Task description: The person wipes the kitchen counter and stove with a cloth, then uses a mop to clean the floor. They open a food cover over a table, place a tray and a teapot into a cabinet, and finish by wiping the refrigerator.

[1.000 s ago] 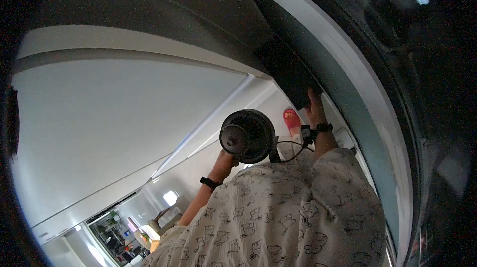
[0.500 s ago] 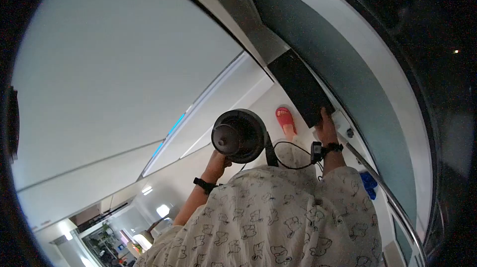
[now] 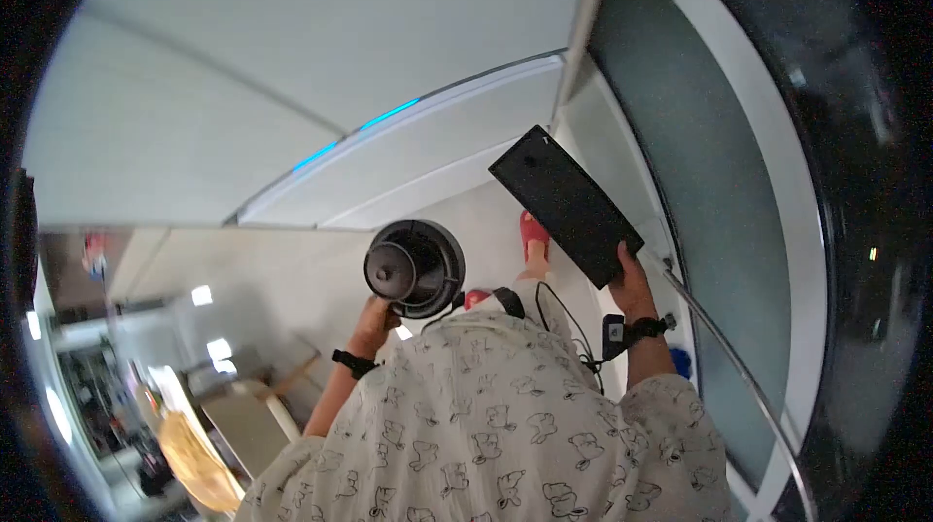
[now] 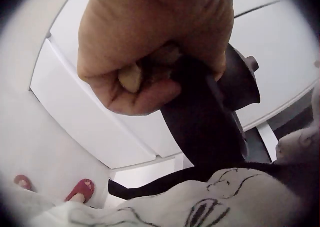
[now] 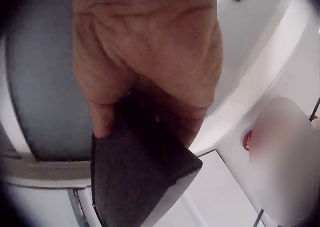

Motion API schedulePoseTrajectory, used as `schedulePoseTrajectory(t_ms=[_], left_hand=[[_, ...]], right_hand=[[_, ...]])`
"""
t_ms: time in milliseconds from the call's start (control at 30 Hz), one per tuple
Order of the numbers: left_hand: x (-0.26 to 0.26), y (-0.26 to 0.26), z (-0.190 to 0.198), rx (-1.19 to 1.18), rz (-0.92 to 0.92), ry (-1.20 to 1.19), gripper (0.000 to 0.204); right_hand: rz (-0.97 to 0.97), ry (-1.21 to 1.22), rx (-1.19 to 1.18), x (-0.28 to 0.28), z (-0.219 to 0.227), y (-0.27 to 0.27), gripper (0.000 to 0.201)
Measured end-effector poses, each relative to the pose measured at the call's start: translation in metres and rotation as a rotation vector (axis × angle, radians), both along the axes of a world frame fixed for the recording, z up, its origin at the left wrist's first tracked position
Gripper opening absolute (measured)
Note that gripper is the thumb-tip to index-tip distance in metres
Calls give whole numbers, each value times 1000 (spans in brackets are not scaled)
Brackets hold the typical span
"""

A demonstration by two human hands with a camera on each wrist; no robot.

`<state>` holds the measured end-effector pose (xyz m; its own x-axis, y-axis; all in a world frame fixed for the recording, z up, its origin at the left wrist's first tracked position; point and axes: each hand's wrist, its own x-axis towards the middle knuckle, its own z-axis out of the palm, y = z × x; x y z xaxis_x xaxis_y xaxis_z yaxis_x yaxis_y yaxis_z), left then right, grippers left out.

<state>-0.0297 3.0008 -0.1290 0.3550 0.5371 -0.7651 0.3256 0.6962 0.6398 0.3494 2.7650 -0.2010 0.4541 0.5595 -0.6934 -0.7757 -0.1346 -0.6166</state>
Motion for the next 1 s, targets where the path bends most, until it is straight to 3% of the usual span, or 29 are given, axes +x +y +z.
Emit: schedulePoseTrajectory(t_ms=[67,100,133,233,367,533,600,733,800,833,1000], left_hand=[[-21,-13,-8,32,76,24,31],[-29,-20,1,64,90,-13,32],[4,-18,28,48,168,-4,32],[3,-47,58,67,360,10,29],[-6,-87,77,72,572,-4,30],[-43,-162,144,28,818,-14,32],[-43,-175,148,12,877,-72,32],[-82,-235,203,-3,1039,-65,31],[-105,-243,215,-1,1113,-54,30],[-101,-262,218,1,1109,-126,32],[-104,-247,237,-5,1252,-146,34]], right_hand=[[70,23,87,-4,8,18,58],[80,58,179,-8,11,30,57],[157,71,161,31,36,49,57],[340,51,163,44,63,83,61],[600,6,229,48,115,127,60],[798,-5,152,-1,190,159,59],[859,-51,120,-10,216,177,59],[1049,-99,125,-85,297,193,60],[1125,-106,121,-131,313,220,60],[1143,-172,149,-130,332,203,60],[1285,-93,207,-194,330,288,59]])
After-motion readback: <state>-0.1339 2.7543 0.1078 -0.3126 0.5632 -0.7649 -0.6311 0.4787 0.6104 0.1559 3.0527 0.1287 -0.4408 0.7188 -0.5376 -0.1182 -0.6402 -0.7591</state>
